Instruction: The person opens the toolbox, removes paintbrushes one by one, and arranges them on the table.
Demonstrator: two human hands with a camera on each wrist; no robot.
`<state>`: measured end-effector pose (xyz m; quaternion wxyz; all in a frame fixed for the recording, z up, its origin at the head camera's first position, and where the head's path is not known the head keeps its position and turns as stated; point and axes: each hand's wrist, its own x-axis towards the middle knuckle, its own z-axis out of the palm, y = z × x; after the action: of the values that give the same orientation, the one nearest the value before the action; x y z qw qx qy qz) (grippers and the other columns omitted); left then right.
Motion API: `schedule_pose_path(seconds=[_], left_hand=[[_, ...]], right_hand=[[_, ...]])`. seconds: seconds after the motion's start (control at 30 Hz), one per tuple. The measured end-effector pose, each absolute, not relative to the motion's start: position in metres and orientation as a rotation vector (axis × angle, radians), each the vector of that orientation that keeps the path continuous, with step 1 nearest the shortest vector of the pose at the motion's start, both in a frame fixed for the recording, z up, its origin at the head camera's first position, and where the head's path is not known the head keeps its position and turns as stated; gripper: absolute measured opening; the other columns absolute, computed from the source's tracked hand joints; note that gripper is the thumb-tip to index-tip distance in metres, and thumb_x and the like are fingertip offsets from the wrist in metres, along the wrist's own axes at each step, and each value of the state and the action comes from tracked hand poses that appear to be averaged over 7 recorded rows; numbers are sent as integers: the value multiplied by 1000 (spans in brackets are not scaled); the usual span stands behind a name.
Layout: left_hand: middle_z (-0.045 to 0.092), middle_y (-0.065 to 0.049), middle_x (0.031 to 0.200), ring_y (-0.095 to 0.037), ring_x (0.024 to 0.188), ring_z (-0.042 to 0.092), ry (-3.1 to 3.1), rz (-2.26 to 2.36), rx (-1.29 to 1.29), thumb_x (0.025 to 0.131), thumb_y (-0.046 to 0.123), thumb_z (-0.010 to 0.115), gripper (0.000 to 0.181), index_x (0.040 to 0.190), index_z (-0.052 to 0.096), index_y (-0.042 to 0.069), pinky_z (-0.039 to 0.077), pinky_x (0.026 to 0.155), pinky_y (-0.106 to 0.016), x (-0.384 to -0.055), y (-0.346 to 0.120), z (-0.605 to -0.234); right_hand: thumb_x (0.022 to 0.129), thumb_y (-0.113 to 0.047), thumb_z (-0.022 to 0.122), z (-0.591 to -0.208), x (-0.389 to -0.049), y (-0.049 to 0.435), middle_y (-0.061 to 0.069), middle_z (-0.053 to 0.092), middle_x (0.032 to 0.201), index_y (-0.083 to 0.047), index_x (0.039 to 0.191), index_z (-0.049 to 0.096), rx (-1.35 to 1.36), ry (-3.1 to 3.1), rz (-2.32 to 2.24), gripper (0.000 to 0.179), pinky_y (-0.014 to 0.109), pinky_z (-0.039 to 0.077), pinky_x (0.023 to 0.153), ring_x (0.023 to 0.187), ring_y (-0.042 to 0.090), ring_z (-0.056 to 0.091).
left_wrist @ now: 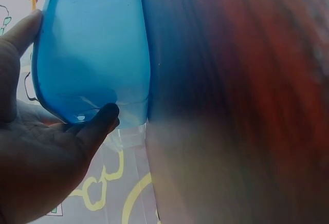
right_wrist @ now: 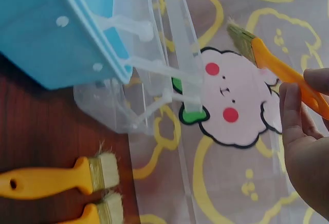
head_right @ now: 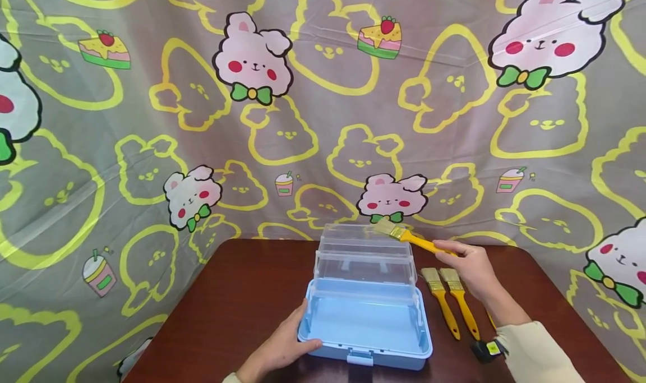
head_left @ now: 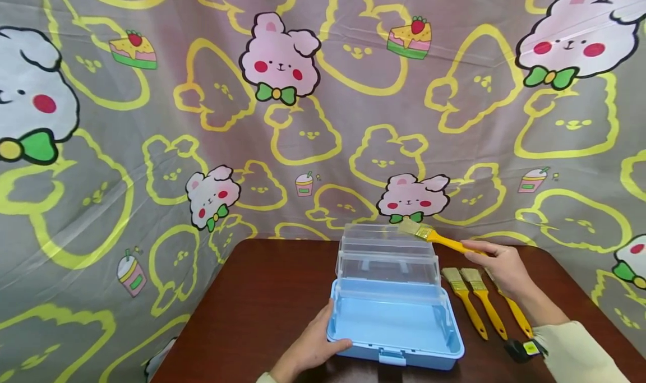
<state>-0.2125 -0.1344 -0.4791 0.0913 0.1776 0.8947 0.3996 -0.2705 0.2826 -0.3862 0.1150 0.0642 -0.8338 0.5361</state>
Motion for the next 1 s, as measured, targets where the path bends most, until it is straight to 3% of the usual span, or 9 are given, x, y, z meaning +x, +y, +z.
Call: schedule_pose_path(seconds=[0.1, 0.2, 0.27, 0.33, 0.47, 0.63, 1.0], left_hand=[[21, -21, 152, -33, 135, 26, 2662, 1188, 530, 82, 48, 70, 102, 149, 13, -4, 29, 103, -54, -212, -135, -478], [21, -22, 152, -33, 135, 27, 2661, 1200, 537, 82, 48, 70, 103, 149, 12, -5, 29, 103, -55, -211, -136, -477], [21, -22, 152, -34, 135, 27, 2657, 1202, 535, 82, 47, 70, 103, 149, 12, -4, 29, 103, -55, -212, -137, -477], [21, -22, 152, -33, 135, 27, 2654, 1208, 535, 81, 47, 71, 104, 149, 12, -4, 29, 103, -55, -212, -136, -477], [21, -22, 151, -34, 134, 28, 2650, 1209, 531, 81, 46, 71, 103, 149, 12, -4, 30, 102, -55, -212, -135, -477], [22, -22, 152, -34, 134, 28, 2645, 1198, 501, 81, 48, 70, 103, 150, 13, -3, 29, 103, -55, -212, -134, -477], [22, -21, 151, -34, 134, 29, 2658, 1205, 503, 81, 47, 71, 104, 150, 12, -2, 30, 102, -55, -215, -131, -477]], right_hand=[[90, -23, 66, -388, -264, 293, -26, 61, 98, 8, 120, 61, 162, -2382, 1629, 43, 15, 49, 69, 84, -2, 57], [89, -15, 67, -390, -259, 303, -18, 67, 92, 0, 114, 68, 151, -2252, 1820, 29, 14, 45, 55, 66, 2, 54], [89, -9, 66, -392, -256, 311, -14, 69, 92, -5, 109, 72, 169, -2143, 1960, 22, 15, 44, 52, 63, 5, 54], [89, -6, 65, -394, -253, 319, -11, 70, 94, -7, 107, 73, 174, -2049, 2080, 20, 16, 44, 51, 64, 7, 55], [90, -4, 63, -398, -247, 335, -13, 69, 98, -8, 106, 74, 137, -1956, 2180, 20, 13, 48, 63, 82, 3, 61], [89, -3, 64, -404, -242, 351, -13, 69, 95, -10, 101, 76, 77, -1850, 2260, 19, 13, 49, 69, 84, -1, 62], [86, 0, 66, -430, -236, 383, -13, 70, 89, -15, 93, 78, -82, -1764, 2289, 20, 13, 49, 65, 81, -4, 62]])
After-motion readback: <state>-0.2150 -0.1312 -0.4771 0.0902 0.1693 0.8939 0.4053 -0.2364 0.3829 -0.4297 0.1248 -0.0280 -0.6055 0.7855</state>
